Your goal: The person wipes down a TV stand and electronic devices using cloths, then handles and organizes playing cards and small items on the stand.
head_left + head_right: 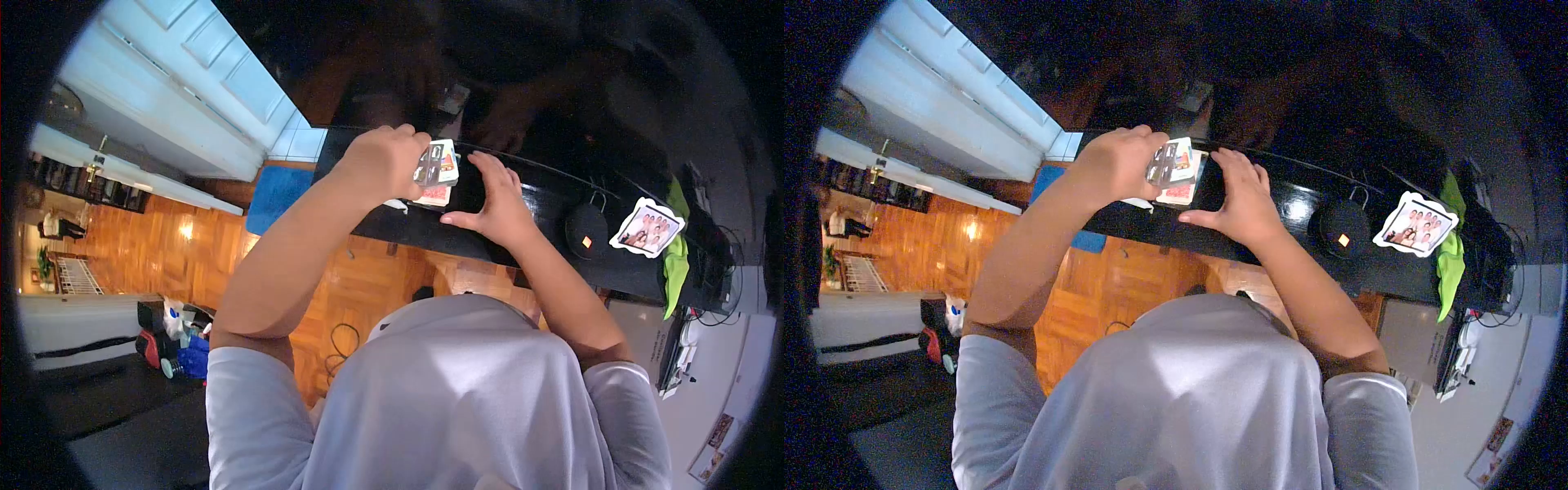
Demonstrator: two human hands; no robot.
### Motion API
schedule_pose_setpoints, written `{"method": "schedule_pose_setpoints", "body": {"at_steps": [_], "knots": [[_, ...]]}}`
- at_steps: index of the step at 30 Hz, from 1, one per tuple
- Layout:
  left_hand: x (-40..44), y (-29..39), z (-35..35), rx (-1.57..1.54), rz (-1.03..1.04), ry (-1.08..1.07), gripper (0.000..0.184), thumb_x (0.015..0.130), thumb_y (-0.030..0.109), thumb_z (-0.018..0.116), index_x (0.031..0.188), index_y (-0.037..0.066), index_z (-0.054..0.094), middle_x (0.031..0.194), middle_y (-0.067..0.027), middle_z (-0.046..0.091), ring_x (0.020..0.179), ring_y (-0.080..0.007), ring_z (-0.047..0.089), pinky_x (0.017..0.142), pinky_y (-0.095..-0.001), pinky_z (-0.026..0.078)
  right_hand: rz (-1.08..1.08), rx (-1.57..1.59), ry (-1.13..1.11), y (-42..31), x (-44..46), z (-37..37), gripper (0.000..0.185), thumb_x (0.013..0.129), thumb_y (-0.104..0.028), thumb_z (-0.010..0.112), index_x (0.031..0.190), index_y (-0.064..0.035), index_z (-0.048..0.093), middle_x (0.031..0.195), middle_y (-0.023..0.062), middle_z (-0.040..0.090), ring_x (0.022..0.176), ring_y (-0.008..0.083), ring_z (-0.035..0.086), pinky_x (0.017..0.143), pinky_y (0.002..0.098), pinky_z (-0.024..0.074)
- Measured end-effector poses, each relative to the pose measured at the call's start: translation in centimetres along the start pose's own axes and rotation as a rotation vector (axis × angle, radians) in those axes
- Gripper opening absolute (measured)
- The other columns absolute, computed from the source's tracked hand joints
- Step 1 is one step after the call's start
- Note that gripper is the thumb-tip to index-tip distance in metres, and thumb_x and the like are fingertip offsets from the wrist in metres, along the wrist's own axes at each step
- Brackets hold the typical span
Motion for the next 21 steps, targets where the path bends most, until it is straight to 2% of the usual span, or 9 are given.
{"method": "schedule_pose_setpoints", "body": {"at_steps": [6,8,9,11,14,19,21], "knots": [[1.3,1.6,0.5,0.020,-0.154,-0.146,0.052,0.056,0.040,0.072,0.090,0.003,0.063,0.087,-0.0182,0.062,0.082,-0.0326,0.062,0.075,-0.0377,0.050,0.081,0.071,0.015,0.9,-1.3,-1.1,0.077,0.063,-0.046,0.074,0.123,-0.0065,0.046,0.128,0.0171,0.045,0.120,0.0312,0.041,0.100,0.0440,0.0290],[1.6,1.8,0.9,-0.002,-0.332,-0.383,0.054,0.056,0.047,0.069,0.085,0.001,0.066,0.087,-0.0203,0.064,0.084,-0.0327,0.062,0.077,-0.0370,0.050,0.040,0.059,0.040,0.9,-1.4,-1.5,0.073,0.065,-0.043,0.075,0.122,-0.0072,0.047,0.127,0.0163,0.047,0.117,0.0318,0.044,0.098,0.0431,0.0318],[1.9,2.3,0.5,0.004,-0.332,-0.382,0.054,0.056,0.047,0.069,0.085,0.001,0.066,0.087,-0.0203,0.064,0.084,-0.0327,0.062,0.077,-0.0370,0.050,-0.002,0.043,0.060,0.9,-1.4,-1.7,0.069,0.066,-0.039,0.075,0.122,-0.0078,0.047,0.126,0.0156,0.048,0.114,0.0324,0.047,0.096,0.0421,0.0347],[1.9,2.7,0.3,0.050,-0.459,-0.515,0.050,0.061,0.044,0.067,0.091,0.005,0.068,0.092,-0.0161,0.065,0.087,-0.0275,0.063,0.077,-0.0346,0.050,-0.002,0.049,0.064,1.4,-1.3,-1.7,0.068,0.067,-0.039,0.074,0.122,-0.0082,0.047,0.125,0.0154,0.049,0.114,0.0322,0.047,0.095,0.0419,0.0359],[2.4,1.8,2.1,-0.038,-0.566,-0.414,0.054,0.057,0.050,0.067,0.084,0.002,0.068,0.089,-0.0206,0.064,0.086,-0.0321,0.063,0.078,-0.0372,0.050,0.038,0.070,0.015,1.5,-1.1,-1.8,0.068,0.068,-0.038,0.073,0.122,-0.0077,0.047,0.124,0.0159,0.049,0.113,0.0321,0.048,0.093,0.0409,0.0374],[2.5,2.3,3.5,-0.020,-0.620,-0.258,0.052,0.058,0.048,0.068,0.084,0.003,0.068,0.089,-0.0194,0.064,0.086,-0.0316,0.063,0.078,-0.0374,0.050,0.120,0.118,-0.103,1.8,-0.6,-0.4,0.073,0.069,-0.039,0.072,0.126,-0.0045,0.043,0.123,0.0182,0.050,0.113,0.0331,0.048,0.094,0.0395,0.0379],[2.4,2.6,3.7,-0.027,-0.635,-0.207,0.052,0.058,0.048,0.069,0.085,0.003,0.067,0.090,-0.0190,0.065,0.087,-0.0311,0.063,0.079,-0.0372,0.050,0.115,0.073,-0.159,1.7,-0.3,-0.2,0.080,0.067,-0.041,0.073,0.129,-0.0021,0.040,0.125,0.0195,0.047,0.115,0.0343,0.045,0.096,0.0406,0.0364]]}}
Point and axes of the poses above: each hand's wrist, its own x-axis towards the middle knuckle, its own z-axis out of the palm, y = z × x, the point moved 4 cm from there along x, towards the middle knuckle
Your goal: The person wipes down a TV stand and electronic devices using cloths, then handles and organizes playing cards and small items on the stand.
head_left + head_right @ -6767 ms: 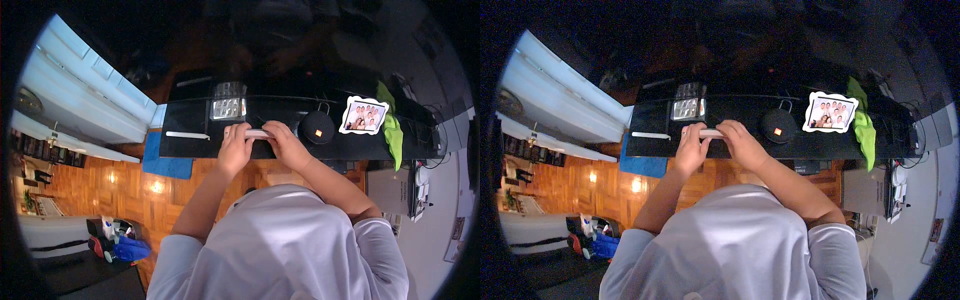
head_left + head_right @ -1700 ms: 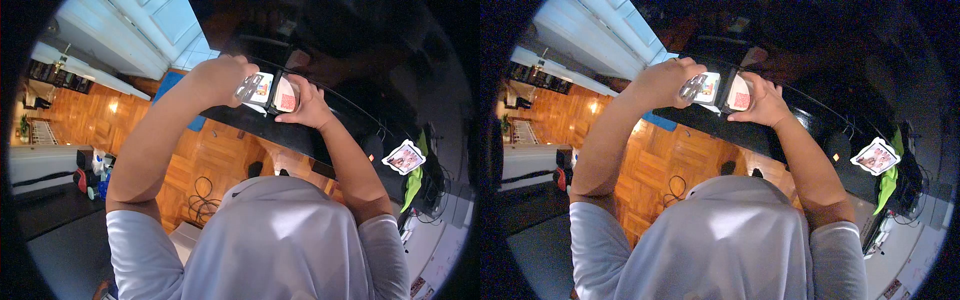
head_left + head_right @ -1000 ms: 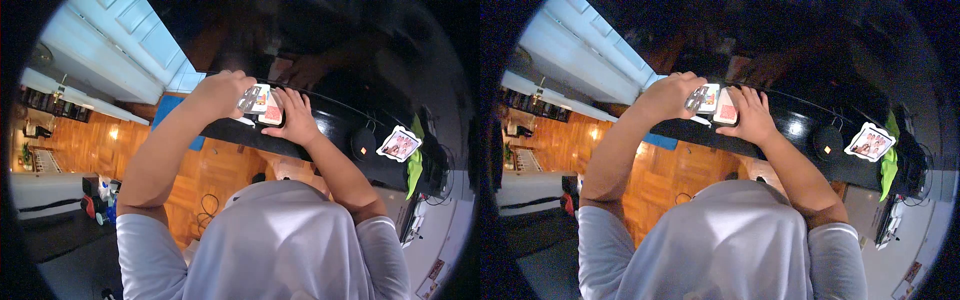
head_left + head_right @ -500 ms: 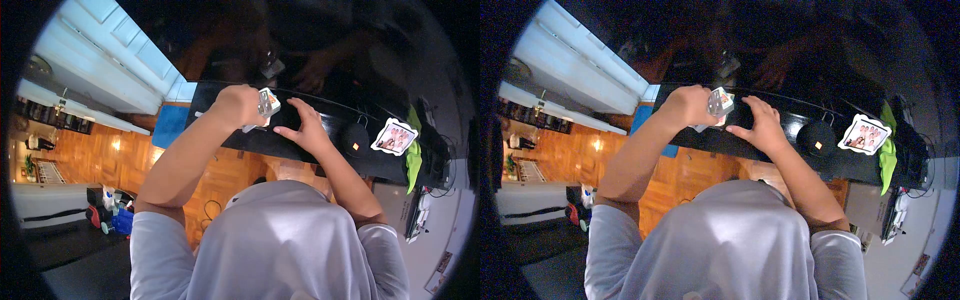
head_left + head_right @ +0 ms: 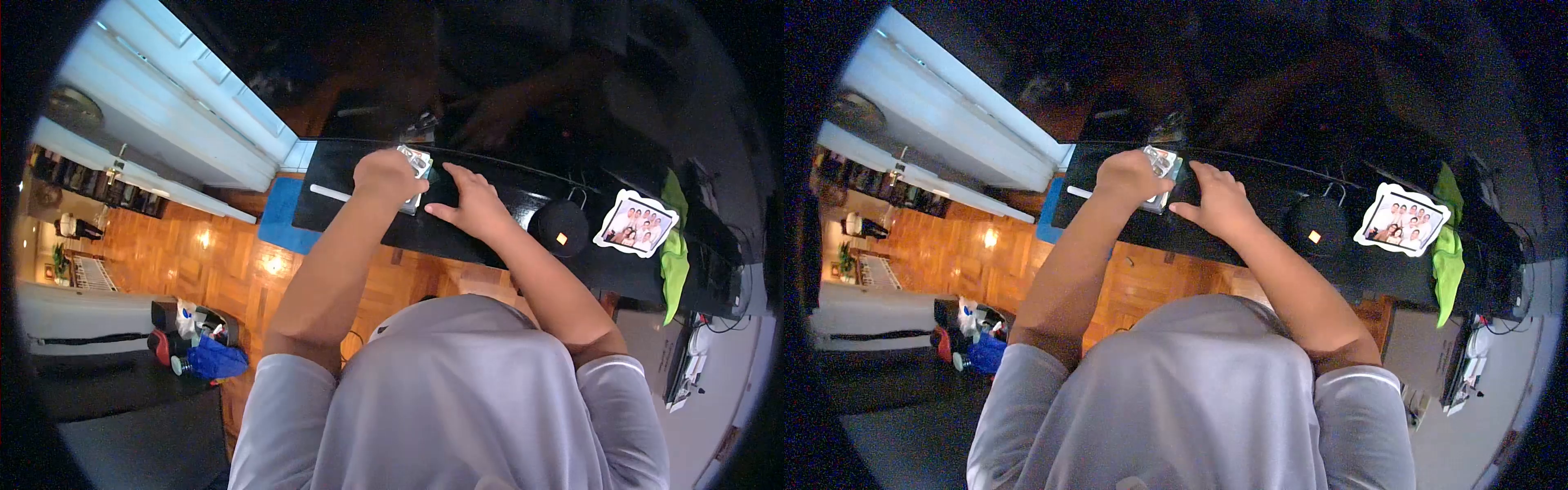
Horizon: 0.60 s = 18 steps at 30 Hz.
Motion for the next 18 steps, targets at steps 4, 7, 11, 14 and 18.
{"method": "schedule_pose_setpoints", "body": {"at_steps": [4,7,11,14,18], "knots": [[-0.3,-0.1,0.5,0.013,-0.058,0.047,0.056,0.059,0.047,0.069,0.093,0.003,0.065,0.096,-0.0173,0.064,0.091,-0.0298,0.062,0.081,-0.0363,0.049,-0.028,-0.057,0.014,0.3,1.0,0.2,0.088,0.062,-0.045,0.074,0.130,-0.0026,0.037,0.130,0.0153,0.045,0.120,0.0319,0.041,0.096,0.0443,0.0343],[-0.4,-0.4,0.8,0.023,-0.069,0.071,0.057,0.060,0.047,0.069,0.095,0.003,0.063,0.098,-0.0168,0.063,0.093,-0.0294,0.061,0.082,-0.0362,0.049,-0.021,-0.129,-0.055,-0.3,1.3,0.4,0.097,0.057,-0.049,0.076,0.131,-0.0018,0.035,0.132,0.0163,0.042,0.123,0.0307,0.036,0.098,0.0448,0.0315],[-0.9,-0.4,0.3,0.017,-0.086,0.060,0.057,0.060,0.048,0.069,0.094,0.002,0.063,0.098,-0.0172,0.063,0.093,-0.0299,0.061,0.082,-0.0368,0.049,-0.026,-0.130,-0.036,-0.8,1.9,1.4,0.109,0.048,-0.053,0.079,0.132,-0.0010,0.033,0.131,0.0178,0.041,0.124,0.0317,0.034,0.099,0.0475,0.0256],[-1.2,-0.6,-0.1,0.033,-0.106,0.080,0.057,0.060,0.048,0.070,0.093,0.002,0.063,0.097,-0.0167,0.063,0.093,-0.0303,0.061,0.081,-0.0375,0.049,-0.043,-0.163,0.027,-0.9,2.2,2.3,0.116,0.042,-0.056,0.080,0.132,-0.0012,0.031,0.131,0.0171,0.041,0.125,0.0317,0.032,0.099,0.0489,0.0237],[-2.6,-1.7,-2.0,0.030,-0.100,0.132,0.057,0.059,0.047,0.072,0.093,0.002,0.062,0.095,-0.0175,0.063,0.091,-0.0317,0.061,0.081,-0.0387,0.048,-0.102,-0.151,-0.010,-1.6,2.7,2.3,0.119,0.041,-0.058,0.079,0.132,-0.0010,0.028,0.132,0.0159,0.040,0.125,0.0306,0.033,0.099,0.0493,0.0229]]}}
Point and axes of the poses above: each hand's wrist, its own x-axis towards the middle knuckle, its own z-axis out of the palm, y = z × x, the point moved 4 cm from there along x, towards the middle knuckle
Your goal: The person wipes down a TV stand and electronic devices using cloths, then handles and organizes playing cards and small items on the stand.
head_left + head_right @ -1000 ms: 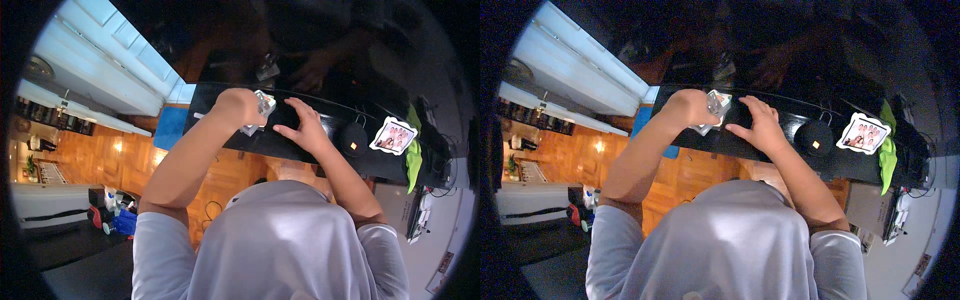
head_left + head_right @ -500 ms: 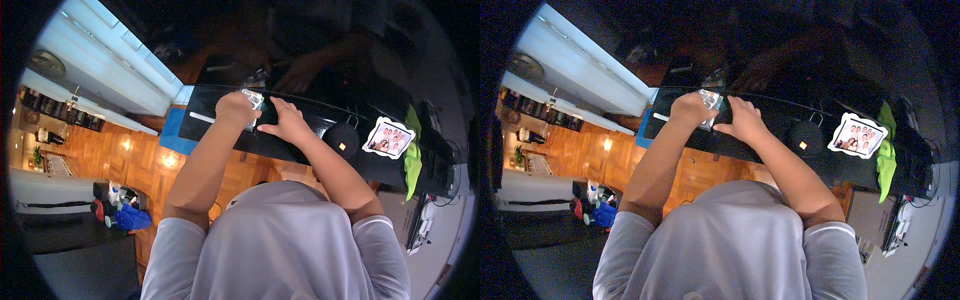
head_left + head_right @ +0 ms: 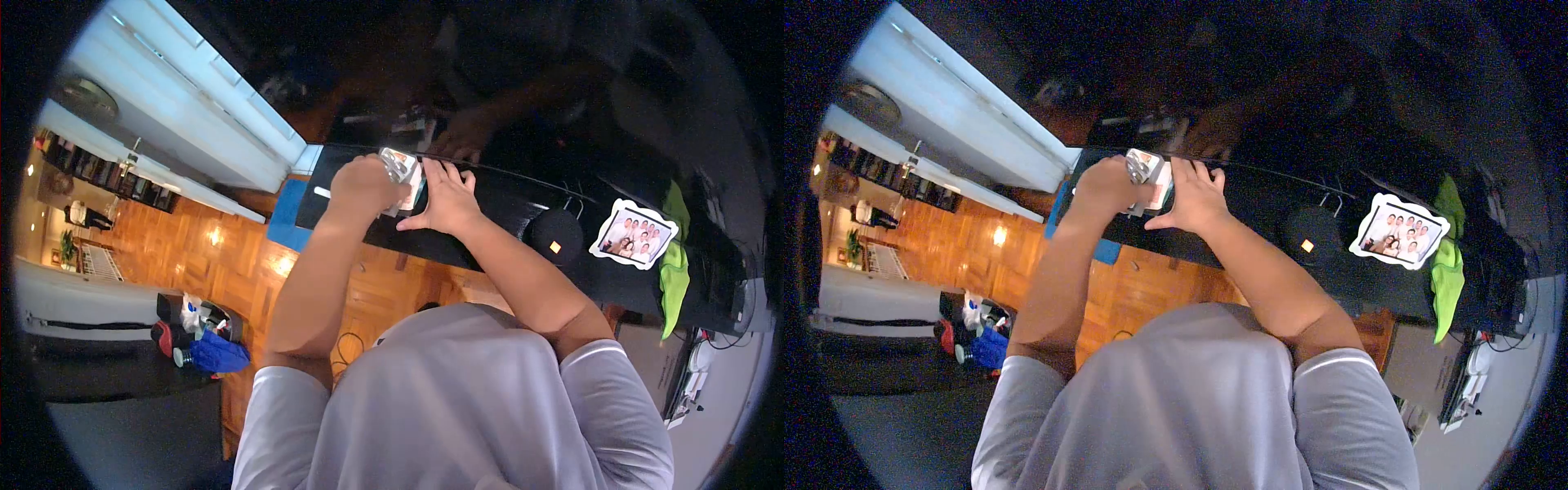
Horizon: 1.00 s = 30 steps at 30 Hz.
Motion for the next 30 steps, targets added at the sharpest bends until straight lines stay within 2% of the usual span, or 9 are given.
{"method": "schedule_pose_setpoints", "body": {"at_steps": [3,5,10,16,19,22,24,26,30], "knots": [[-0.8,-1.2,-1.5,-0.109,0.072,0.038,0.059,0.060,0.048,0.072,0.090,-0.001,0.061,0.087,-0.0207,0.063,0.086,-0.0343,0.061,0.077,-0.0408,0.048,0.017,-0.019,-0.064,-0.4,0.4,0.3,0.120,0.042,-0.059,0.078,0.134,-0.0006,0.027,0.134,0.0173,0.037,0.128,0.0300,0.029,0.101,0.0460,0.0200],[-1.2,-1.8,-2.2,-0.084,0.054,0.042,0.059,0.061,0.048,0.072,0.089,-0.002,0.061,0.087,-0.0210,0.063,0.086,-0.0344,0.061,0.077,-0.0410,0.048,0.000,-0.019,0.013,-0.9,0.6,0.7,0.118,0.043,-0.059,0.078,0.134,-0.0007,0.028,0.132,0.0172,0.039,0.126,0.0298,0.031,0.101,0.0456,0.0208],[-1.4,-3.6,-2.2,-0.040,0.019,0.010,0.057,0.062,0.048,0.071,0.089,-0.001,0.060,0.088,-0.0217,0.063,0.086,-0.0351,0.061,0.077,-0.0416,0.048,0.005,-0.061,-0.009,-0.6,1.2,0.7,0.113,0.046,-0.052,0.077,0.133,-0.0011,0.029,0.129,0.0176,0.041,0.121,0.0306,0.036,0.099,0.0451,0.0232],[-1.2,-5.5,-1.6,-0.102,0.046,-0.065,0.057,0.061,0.046,0.071,0.091,-0.001,0.059,0.093,-0.0182,0.062,0.091,-0.0321,0.060,0.078,-0.0387,0.048,-0.211,0.022,-0.114,1.2,1.0,-0.4,0.105,0.044,-0.045,0.079,0.131,-0.0078,0.034,0.132,0.0155,0.040,0.119,0.0326,0.038,0.096,0.0480,0.0276],[-1.0,-6.0,-0.8,-0.154,0.093,-0.065,0.057,0.061,0.046,0.071,0.091,-0.001,0.059,0.094,-0.0186,0.062,0.093,-0.0317,0.059,0.079,-0.0387,0.047,-0.240,0.016,-0.123,1.2,0.2,-0.9,0.103,0.043,-0.041,0.080,0.129,-0.0077,0.036,0.131,0.0149,0.041,0.120,0.0329,0.037,0.098,0.0469,0.0261],[-0.7,-5.3,-0.3,-0.134,0.130,-0.066,0.059,0.060,0.048,0.071,0.092,0.000,0.059,0.094,-0.0190,0.062,0.090,-0.0322,0.060,0.078,-0.0388,0.048,-0.255,0.021,-0.160,1.9,-0.9,-1.9,0.100,0.042,-0.039,0.080,0.127,-0.0075,0.038,0.129,0.0141,0.041,0.120,0.0320,0.037,0.098,0.0451,0.0258],[-0.5,-3.9,0.3,-0.151,0.242,-0.014,0.058,0.059,0.048,0.070,0.089,-0.001,0.060,0.090,-0.0194,0.062,0.087,-0.0327,0.060,0.076,-0.0390,0.048,-0.221,-0.020,-0.165,2.3,-2.0,-2.7,0.099,0.042,-0.040,0.080,0.126,-0.0076,0.039,0.130,0.0141,0.040,0.120,0.0320,0.037,0.098,0.0450,0.0259],[-0.7,-2.1,0.5,-0.267,0.282,0.042,0.051,0.059,0.045,0.070,0.081,-0.001,0.062,0.084,-0.0183,0.063,0.081,-0.0323,0.061,0.073,-0.0387,0.049,-0.190,-0.032,-0.199,2.5,-3.1,-3.2,0.101,0.041,-0.040,0.081,0.127,-0.0084,0.039,0.130,0.0147,0.040,0.120,0.0325,0.036,0.099,0.0450,0.0256],[0.6,1.0,2.6,-0.134,0.284,0.043,0.054,0.060,0.047,0.068,0.083,-0.001,0.063,0.085,-0.0194,0.063,0.080,-0.0329,0.062,0.073,-0.0382,0.050,-0.122,-0.041,-0.158,3.5,-4.8,-3.0,0.101,0.042,-0.043,0.080,0.129,-0.0098,0.038,0.130,0.0152,0.040,0.121,0.0338,0.035,0.099,0.0459,0.0269]]}}
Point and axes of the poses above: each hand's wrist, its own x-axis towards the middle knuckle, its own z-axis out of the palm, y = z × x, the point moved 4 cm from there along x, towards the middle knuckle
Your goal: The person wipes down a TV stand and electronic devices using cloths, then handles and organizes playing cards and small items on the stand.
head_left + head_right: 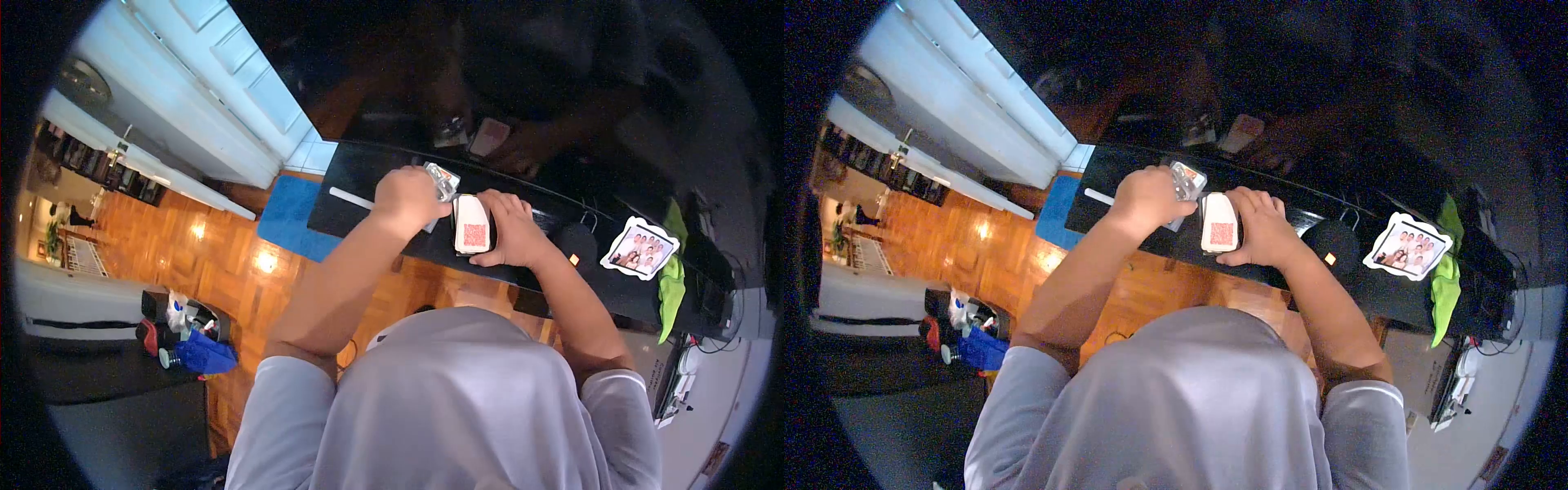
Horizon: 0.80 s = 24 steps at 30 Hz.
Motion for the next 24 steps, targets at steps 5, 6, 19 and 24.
{"method": "schedule_pose_setpoints", "body": {"at_steps": [5,6,19,24], "knots": [[1.0,1.3,1.2,0.062,-0.086,-0.044,0.052,0.061,0.046,0.069,0.084,0.000,0.064,0.087,-0.0188,0.063,0.083,-0.0305,0.063,0.075,-0.0367,0.051,0.031,0.011,0.069,0.0,-1.7,-0.2,0.097,0.043,-0.036,0.081,0.126,-0.0085,0.039,0.128,0.0127,0.041,0.119,0.0324,0.036,0.100,0.0436,0.0251],[1.1,1.3,1.3,0.080,-0.128,-0.081,0.052,0.061,0.045,0.070,0.085,0.000,0.064,0.091,-0.0191,0.062,0.084,-0.0305,0.062,0.075,-0.0366,0.051,0.032,0.012,0.071,0.1,-1.8,-0.3,0.097,0.043,-0.036,0.081,0.126,-0.0085,0.039,0.128,0.0127,0.041,0.119,0.0324,0.036,0.100,0.0436,0.0251],[-0.1,1.7,1.1,-0.001,-0.308,0.143,0.072,0.061,0.043,0.075,0.109,-0.004,0.051,0.101,-0.0226,0.055,0.087,-0.0344,0.061,0.076,-0.0388,0.051,0.056,-0.030,0.030,-0.6,-1.2,-0.4,0.101,0.046,-0.041,0.081,0.129,-0.0075,0.035,0.131,0.0136,0.038,0.121,0.0314,0.035,0.099,0.0439,0.0259],[-0.2,1.5,1.3,0.009,-0.251,0.094,0.060,0.067,0.040,0.072,0.105,-0.001,0.050,0.094,-0.0235,0.057,0.085,-0.0363,0.060,0.071,-0.0411,0.052,0.064,-0.055,0.065,-0.4,-1.1,0.3,0.102,0.047,-0.042,0.081,0.130,-0.0081,0.034,0.131,0.0139,0.037,0.121,0.0309,0.035,0.099,0.0437,0.0262]]}}
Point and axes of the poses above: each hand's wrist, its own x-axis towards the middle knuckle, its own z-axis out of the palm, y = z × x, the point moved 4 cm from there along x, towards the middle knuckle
